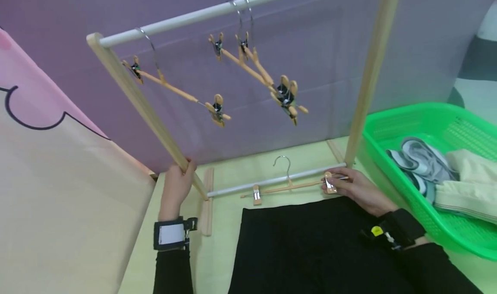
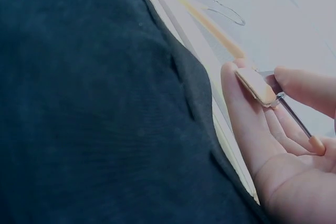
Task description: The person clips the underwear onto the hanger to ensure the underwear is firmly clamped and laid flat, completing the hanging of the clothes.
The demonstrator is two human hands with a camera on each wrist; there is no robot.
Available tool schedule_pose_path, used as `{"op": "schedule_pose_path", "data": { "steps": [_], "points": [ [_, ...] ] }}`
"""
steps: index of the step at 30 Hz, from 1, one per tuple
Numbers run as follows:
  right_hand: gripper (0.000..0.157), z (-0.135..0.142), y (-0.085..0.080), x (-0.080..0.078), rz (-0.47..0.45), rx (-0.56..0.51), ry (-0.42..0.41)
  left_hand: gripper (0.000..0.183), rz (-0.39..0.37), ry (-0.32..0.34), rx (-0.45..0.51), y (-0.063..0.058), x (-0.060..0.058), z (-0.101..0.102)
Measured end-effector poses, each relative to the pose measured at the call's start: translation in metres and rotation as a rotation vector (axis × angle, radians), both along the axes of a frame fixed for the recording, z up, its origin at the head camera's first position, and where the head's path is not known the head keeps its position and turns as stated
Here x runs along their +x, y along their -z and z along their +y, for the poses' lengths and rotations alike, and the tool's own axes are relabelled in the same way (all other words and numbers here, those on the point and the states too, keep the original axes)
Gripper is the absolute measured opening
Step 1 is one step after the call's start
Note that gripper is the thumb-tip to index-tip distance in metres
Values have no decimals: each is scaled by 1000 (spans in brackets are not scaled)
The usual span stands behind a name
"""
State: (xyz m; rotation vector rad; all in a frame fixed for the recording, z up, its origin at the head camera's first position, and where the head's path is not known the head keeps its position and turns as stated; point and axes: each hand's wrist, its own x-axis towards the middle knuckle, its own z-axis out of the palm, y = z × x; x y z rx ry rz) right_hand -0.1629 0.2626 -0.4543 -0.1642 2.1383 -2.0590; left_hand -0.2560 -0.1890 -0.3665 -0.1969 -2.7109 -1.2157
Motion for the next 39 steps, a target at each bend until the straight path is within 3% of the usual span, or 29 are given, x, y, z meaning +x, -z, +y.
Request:
{"op": "schedule_pose_path", "data": {
  "steps": [5, 8, 11, 14, 16, 20, 23, 26, 29, 33, 39],
  "points": [
    [56, -3, -1, -4, -11, 29, -18, 44, -295, 100, -308, -17, 20, -13],
    [56, -4, -1, -5, -15, 34, -20, 42, -409, 174, -376, -22, 28, -11],
    [56, -4, 0, -6, -15, 17, -24, 39, -459, 237, -397, -26, 34, -3],
    [56, -4, 1, -6, -17, -5, -23, 34, -436, 295, -426, -27, 34, 13],
    [56, -3, 1, -5, -20, -16, -16, 33, -365, 336, -455, -24, 34, 30],
    [53, -1, 1, -2, -18, -35, -9, 29, -187, 411, -501, -16, 37, 78],
    [50, 1, 1, 0, -21, -33, -4, 26, -113, 510, -510, -11, 43, 119],
    [51, 2, 0, 2, -29, -6, -2, 26, -100, 637, -492, -3, 49, 158],
    [54, 3, -3, 2, -31, 48, -1, 28, -109, 719, -447, 6, 48, 195],
    [52, 3, -7, 2, 25, 189, 13, 39, -122, 722, -394, 16, 40, 240],
    [40, 2, -17, 3, 178, 433, -10, 44, -278, 788, -312, 31, 30, 277]
  ]
}}
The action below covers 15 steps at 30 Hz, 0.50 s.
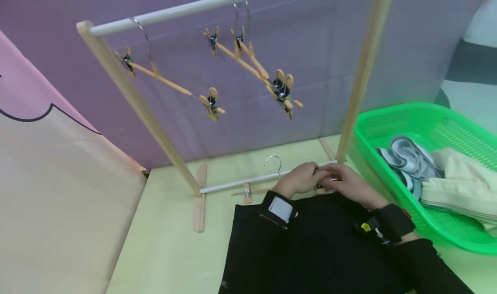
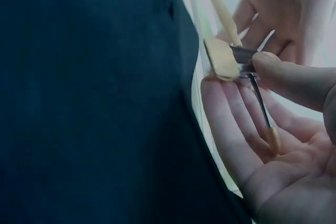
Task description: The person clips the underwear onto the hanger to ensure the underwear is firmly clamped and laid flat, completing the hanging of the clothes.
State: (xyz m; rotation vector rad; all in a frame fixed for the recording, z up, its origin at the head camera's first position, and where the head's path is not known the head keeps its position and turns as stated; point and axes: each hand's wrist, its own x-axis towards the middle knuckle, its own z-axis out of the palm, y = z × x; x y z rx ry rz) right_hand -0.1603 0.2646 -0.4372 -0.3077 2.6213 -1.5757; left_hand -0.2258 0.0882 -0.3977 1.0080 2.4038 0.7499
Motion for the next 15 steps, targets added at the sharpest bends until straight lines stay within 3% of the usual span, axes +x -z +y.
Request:
{"op": "schedule_pose_path", "data": {
  "steps": [6, 15],
  "points": [
    [34, 1, -8, 2, 104, 166, 11, 45, -109, -8, 70, 17, -6, 9],
    [19, 9, -12, 3, 94, 234, -62, 47, -139, -48, 108, 29, -8, 5]
  ]
}}
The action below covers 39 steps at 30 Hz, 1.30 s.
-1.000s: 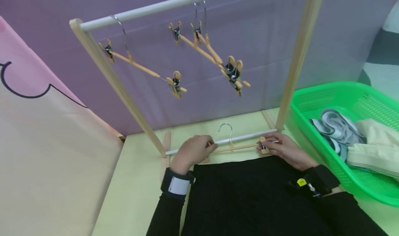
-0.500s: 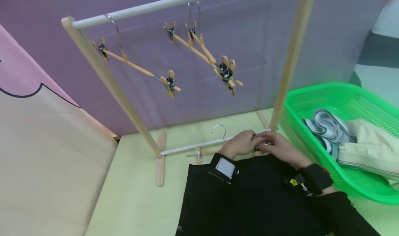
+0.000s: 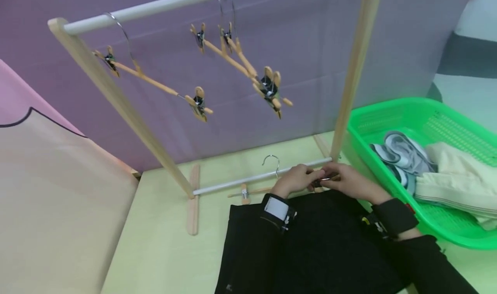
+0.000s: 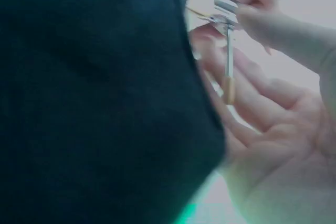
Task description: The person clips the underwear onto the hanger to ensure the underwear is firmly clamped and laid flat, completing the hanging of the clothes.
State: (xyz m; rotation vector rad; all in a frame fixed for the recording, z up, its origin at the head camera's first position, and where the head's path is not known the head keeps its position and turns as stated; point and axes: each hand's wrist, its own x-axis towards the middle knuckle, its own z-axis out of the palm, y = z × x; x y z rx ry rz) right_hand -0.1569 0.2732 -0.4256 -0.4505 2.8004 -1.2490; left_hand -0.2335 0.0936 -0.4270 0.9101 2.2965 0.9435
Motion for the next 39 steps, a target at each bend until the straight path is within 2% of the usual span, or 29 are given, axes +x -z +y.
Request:
{"op": "schedule_pose_path", "data": {
  "steps": [3, 6, 11, 16, 21, 25, 27, 29, 35, 37, 39],
  "points": [
    [20, 1, -4, 0, -26, 24, -35, 44, -14, -41, 36, -1, -1, -3],
    [32, 1, -7, 2, -49, 72, -48, 43, -42, -78, 84, 0, -2, -4],
    [45, -5, -13, 4, -71, 214, -32, 41, -85, -111, 136, 4, -3, -6],
    [60, -11, -19, 6, -76, 347, 41, 41, -89, -122, 151, 5, -3, -7],
    [78, -14, -23, 10, -104, 376, 147, 38, -101, -130, 185, 6, -4, -8],
    [83, -15, -25, 13, -153, 424, 225, 37, -88, -134, 220, 7, -5, -8],
    [79, -14, -25, 14, -174, 430, 237, 37, -80, -134, 236, 6, -5, -8],
    [66, -11, -25, 13, -192, 409, 205, 36, -73, -136, 249, 6, -5, -8],
    [18, -2, -18, 6, -218, 248, 3, 36, -36, -150, 282, 6, -6, -8],
    [12, 0, -14, 4, -208, 199, -36, 36, -20, -153, 287, 6, -6, -8],
    [11, 2, -12, 4, -191, 149, -41, 36, -6, -156, 287, 6, -6, -8]
  ]
}}
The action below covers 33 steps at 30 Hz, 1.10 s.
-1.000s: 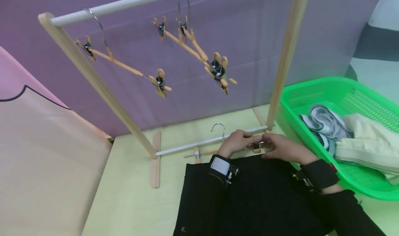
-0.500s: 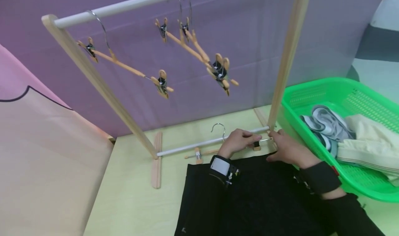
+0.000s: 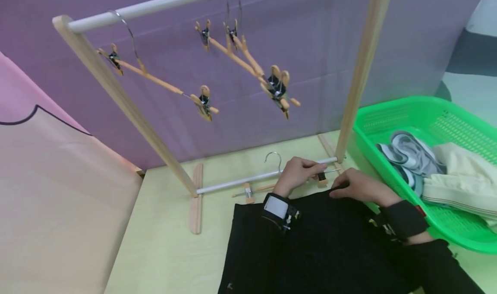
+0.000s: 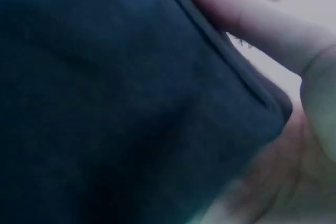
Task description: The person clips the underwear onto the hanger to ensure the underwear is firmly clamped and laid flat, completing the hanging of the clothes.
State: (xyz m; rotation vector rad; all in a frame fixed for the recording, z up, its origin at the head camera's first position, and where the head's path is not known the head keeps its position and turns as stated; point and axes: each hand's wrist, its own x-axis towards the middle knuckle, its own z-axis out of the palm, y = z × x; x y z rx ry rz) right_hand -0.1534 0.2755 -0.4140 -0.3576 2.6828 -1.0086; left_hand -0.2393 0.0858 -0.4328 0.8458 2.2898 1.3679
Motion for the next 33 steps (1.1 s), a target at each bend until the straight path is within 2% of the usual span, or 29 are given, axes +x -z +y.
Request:
{"op": "schedule_pose_path", "data": {
  "steps": [4, 8, 14, 17, 25, 33],
  "points": [
    [14, 2, 3, 0, 17, -71, 21, 36, 28, -15, -11, -1, 0, 2],
    [17, 2, 2, 0, 14, -107, 49, 34, 75, -59, -10, -3, 0, 5],
    [21, 3, 4, 1, -19, -190, 133, 30, 87, -226, 10, -3, 5, 11],
    [24, 3, 6, 1, -22, -192, 164, 28, 76, -274, 3, -2, 7, 14],
    [29, 2, 7, 2, -25, -178, 210, 29, 82, -257, -14, -2, 10, 16],
    [22, 3, 7, 1, -29, -203, 152, 30, 100, -219, -45, -1, 9, 12]
  ]
}}
